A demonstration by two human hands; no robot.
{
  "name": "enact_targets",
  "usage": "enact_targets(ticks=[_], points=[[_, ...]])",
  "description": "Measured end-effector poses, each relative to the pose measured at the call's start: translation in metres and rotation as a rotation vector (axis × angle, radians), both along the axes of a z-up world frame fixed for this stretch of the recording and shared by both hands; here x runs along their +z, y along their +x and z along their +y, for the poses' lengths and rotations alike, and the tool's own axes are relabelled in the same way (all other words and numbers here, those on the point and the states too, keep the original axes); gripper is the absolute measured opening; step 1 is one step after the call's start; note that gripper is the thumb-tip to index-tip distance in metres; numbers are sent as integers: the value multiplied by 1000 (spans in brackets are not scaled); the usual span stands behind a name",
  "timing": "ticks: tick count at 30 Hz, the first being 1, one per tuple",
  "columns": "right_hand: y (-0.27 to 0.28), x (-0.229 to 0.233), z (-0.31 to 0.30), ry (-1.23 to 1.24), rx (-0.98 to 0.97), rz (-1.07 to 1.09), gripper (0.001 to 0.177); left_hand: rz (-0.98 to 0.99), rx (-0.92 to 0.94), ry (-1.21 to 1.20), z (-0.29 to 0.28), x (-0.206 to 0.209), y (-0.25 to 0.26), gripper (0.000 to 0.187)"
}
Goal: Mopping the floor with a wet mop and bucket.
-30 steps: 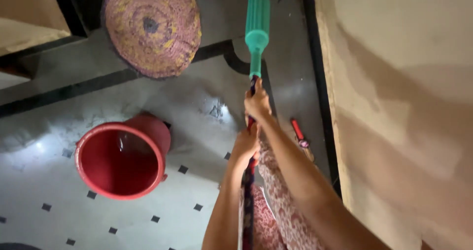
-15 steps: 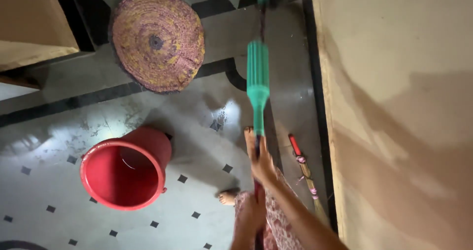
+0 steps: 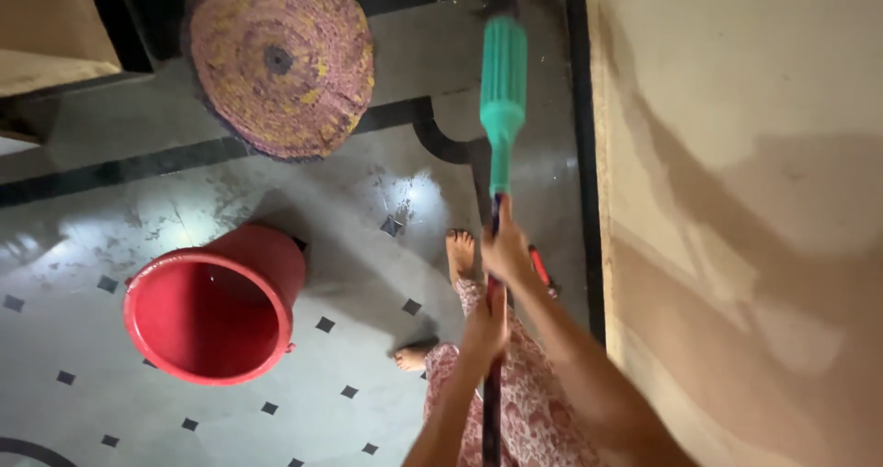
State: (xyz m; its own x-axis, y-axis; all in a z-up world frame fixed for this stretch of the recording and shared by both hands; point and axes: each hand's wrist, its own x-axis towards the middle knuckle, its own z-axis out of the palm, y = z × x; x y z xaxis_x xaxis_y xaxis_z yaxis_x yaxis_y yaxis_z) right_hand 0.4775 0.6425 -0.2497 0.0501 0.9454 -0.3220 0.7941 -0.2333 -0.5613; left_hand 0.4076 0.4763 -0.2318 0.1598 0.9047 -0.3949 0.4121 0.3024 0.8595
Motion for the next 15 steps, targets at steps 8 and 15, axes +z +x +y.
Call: enact_targets(ticks=[8,15], points=[[-71,6,131,-486,-75,175,90,-483,706,-944,162,48,-64,47],[-173,-40,79,-408,263,70,107,-467,898,-896,133,93,-136,49]])
